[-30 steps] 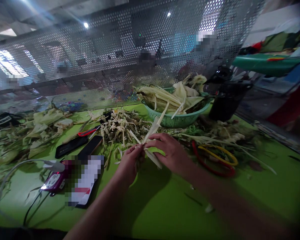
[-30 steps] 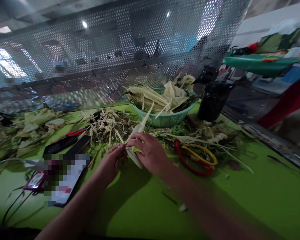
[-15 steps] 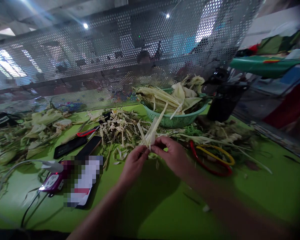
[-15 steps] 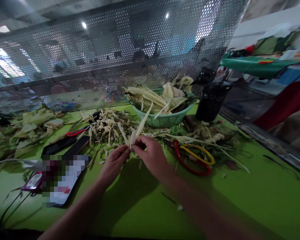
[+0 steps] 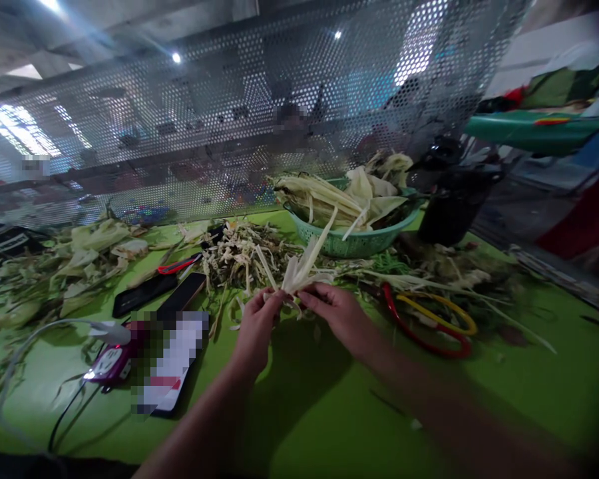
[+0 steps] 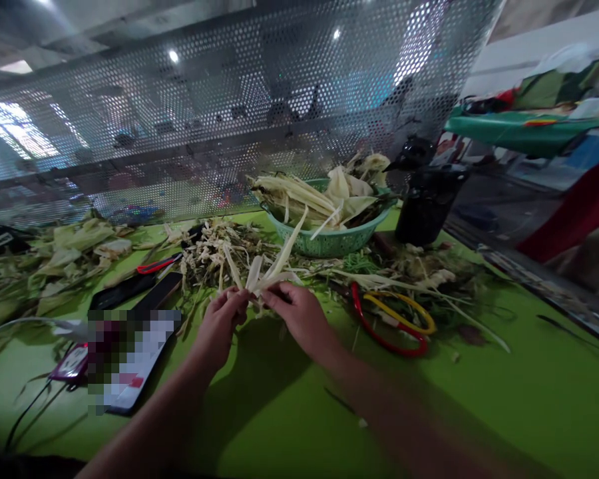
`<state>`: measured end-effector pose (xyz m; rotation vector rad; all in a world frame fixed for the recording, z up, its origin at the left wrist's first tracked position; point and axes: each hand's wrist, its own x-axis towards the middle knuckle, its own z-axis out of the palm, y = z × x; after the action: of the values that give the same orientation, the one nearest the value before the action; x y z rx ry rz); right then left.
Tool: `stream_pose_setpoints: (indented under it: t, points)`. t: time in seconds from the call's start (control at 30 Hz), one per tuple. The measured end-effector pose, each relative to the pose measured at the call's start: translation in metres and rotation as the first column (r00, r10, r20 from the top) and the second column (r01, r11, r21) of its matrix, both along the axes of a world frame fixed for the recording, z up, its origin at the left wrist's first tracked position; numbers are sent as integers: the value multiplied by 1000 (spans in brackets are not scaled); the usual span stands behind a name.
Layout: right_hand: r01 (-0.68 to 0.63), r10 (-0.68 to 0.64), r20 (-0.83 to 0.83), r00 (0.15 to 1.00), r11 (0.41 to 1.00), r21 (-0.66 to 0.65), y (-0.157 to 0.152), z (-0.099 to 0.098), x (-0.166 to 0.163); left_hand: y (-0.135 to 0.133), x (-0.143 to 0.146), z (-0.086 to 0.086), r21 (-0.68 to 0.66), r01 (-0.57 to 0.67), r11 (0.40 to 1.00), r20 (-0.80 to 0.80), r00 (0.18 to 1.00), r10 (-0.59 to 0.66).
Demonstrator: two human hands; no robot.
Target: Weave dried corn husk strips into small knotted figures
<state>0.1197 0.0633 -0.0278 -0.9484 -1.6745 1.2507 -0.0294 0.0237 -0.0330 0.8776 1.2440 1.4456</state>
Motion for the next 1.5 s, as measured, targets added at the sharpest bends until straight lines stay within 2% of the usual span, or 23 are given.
stream_pose_setpoints:
  t: [0.1,0.17,0.27,0.33,0.4,0.5,0.6,0.73,0.87,0.93,1.07,1.2,1.3,1.4,1.5]
  points:
    - [4,-2,-81,997,1000,25,1,2,0,0,0,-1,-34,-2,999,13,1000,2]
    - [58,-56,-19,998,990,128,-2,6,0,1,0,-1,-49,16,999,-26,1000,-18]
    - [91,-132,98,986,937,338,-7,9,0,1,1,-2,-52,84,995,-96,991,-89]
    - [95,-147,110,983,920,380,-8,7,0,0,1,-1,-48,124,991,-123,984,-129]
    - [135,-156,50,986,945,298,-6,4,0,-2,2,1,-59,134,989,-120,983,-140]
    - [165,-155,-98,983,980,106,-1,0,0,-4,2,4,-71,133,989,-135,981,-142]
    - [131,-125,-160,979,991,25,1,0,0,-3,2,2,-60,145,988,-192,969,-154]
    - [77,-72,-58,996,994,78,-3,5,0,0,1,-7,-24,187,982,-290,939,-186]
    - [98,-114,81,990,979,180,-5,9,0,0,1,-10,5,190,982,-501,850,-162]
    - [99,-127,124,984,973,211,-4,9,0,-3,2,-8,-5,196,981,-551,818,-166]
    - [85,-101,109,989,987,139,-2,10,1,-7,2,-1,2,225,974,-470,860,-198]
    - [-13,13,-14,1000,999,-45,0,7,2,-5,3,2,90,251,964,-339,918,-207]
    - [-68,54,-113,992,990,-126,4,4,3,-5,3,4,69,303,951,-317,910,-267]
    - [-46,14,-194,981,986,-162,5,4,4,-6,2,4,6,347,938,-312,892,-328]
    - [1,-59,-259,964,976,-218,4,9,5,-6,2,3,-72,341,937,-211,913,-349]
